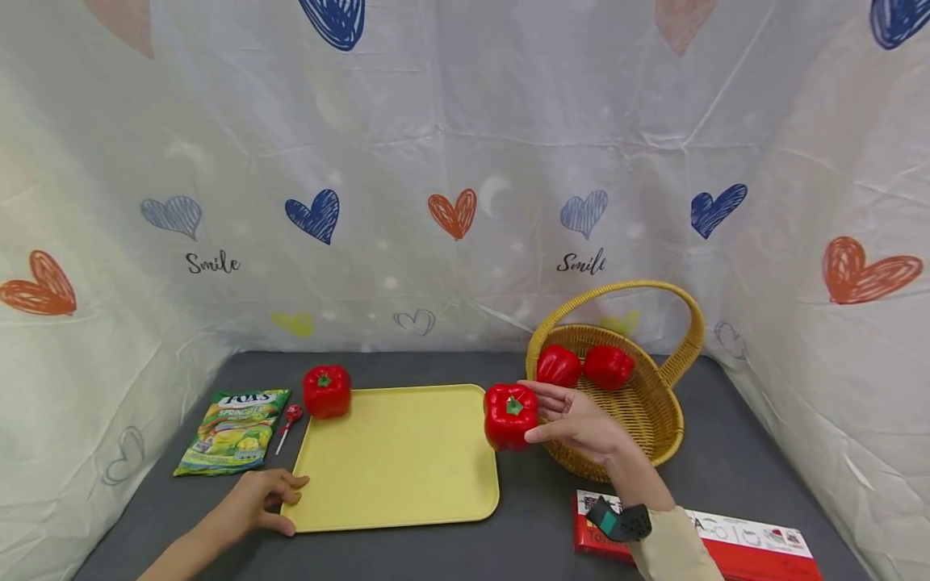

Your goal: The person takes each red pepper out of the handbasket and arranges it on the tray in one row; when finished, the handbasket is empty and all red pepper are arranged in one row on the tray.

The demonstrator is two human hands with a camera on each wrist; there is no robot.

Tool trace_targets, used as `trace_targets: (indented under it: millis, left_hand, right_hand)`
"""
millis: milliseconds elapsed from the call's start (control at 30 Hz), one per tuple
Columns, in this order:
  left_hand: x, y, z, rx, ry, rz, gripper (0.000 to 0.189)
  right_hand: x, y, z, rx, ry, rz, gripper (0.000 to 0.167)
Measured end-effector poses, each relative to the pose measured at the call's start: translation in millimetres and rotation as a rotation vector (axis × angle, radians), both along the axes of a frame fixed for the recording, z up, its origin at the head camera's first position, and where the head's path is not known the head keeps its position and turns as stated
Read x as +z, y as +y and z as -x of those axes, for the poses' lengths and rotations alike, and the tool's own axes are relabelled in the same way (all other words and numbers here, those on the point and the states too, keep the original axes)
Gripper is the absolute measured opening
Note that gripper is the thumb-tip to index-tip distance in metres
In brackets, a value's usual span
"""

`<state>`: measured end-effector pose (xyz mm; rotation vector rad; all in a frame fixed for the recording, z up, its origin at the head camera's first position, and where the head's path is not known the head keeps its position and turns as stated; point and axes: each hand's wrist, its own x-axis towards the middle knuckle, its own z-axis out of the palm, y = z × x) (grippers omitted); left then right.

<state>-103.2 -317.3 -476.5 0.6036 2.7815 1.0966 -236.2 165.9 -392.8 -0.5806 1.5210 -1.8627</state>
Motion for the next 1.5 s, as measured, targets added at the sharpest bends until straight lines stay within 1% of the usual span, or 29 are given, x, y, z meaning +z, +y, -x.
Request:
trace_targets:
  millis: [67,167,300,400,533,700,900,967,1133,1300,1500]
  left_hand:
    - [-1.3,0.6,0.8,-0.001,0.006,0.003,0.039]
    - [-2.4,1.6,1.7,0.004,0.011,0.002,0.036]
    - [-2.8,1.8,2.0,0.001,0.009,-0.013,0.040]
    - [-3.0,1.8,2.5,-0.002,-0.006,-0.026,0.043]
    - [-2.2,2.6,2.7,0.005,-0.027,-0.047,0.044]
    - [-0.9,3.0,1.7,0.014,-0.044,-0.065,0.045]
    - [-0.5,1.1,-1.1,0.032,-0.047,-0.019,0.043]
    - [-0.4,0.1,-1.6,0.038,-0.049,-0.009,0.042]
    - [-0.6,-0.9,-2.1,0.032,-0.034,-0.011,0.040]
    - [-0.7,0.5,-2.0,0.020,-0.003,-0.005,0.040]
    - [0.6,0.7,-3.9,0.022,0.015,0.010,0.042]
  right_hand:
    - [-5.4,-11,1.7,-0.002,-0.014,0.009,0.072]
    - [-14.6,-28,5.9,-0.013,-0.012,0.007,0.072]
    - [-27.5,-48,12.7,-0.015,0.000,-0.004,0.073]
    - [-35.2,-59,18.6,-0.007,-0.017,-0.007,0.075]
    - [-43.3,-73,29.9,0.003,-0.017,-0.022,0.075]
    - [-54.1,-89,47.0,-0.007,0.001,-0.045,0.074]
    - [-68.3,-111,62.1,-0.036,0.003,-0.058,0.071]
    - [-69.5,-120,66.0,-0.048,-0.004,-0.054,0.071]
    - [-68.8,-140,73.9,-0.057,-0.008,-0.053,0.071]
    - [-70.9,-162,78.5,-0.032,0.005,-0.046,0.069]
    - [-74.3,-194,78.8,0.010,0.020,-0.047,0.068]
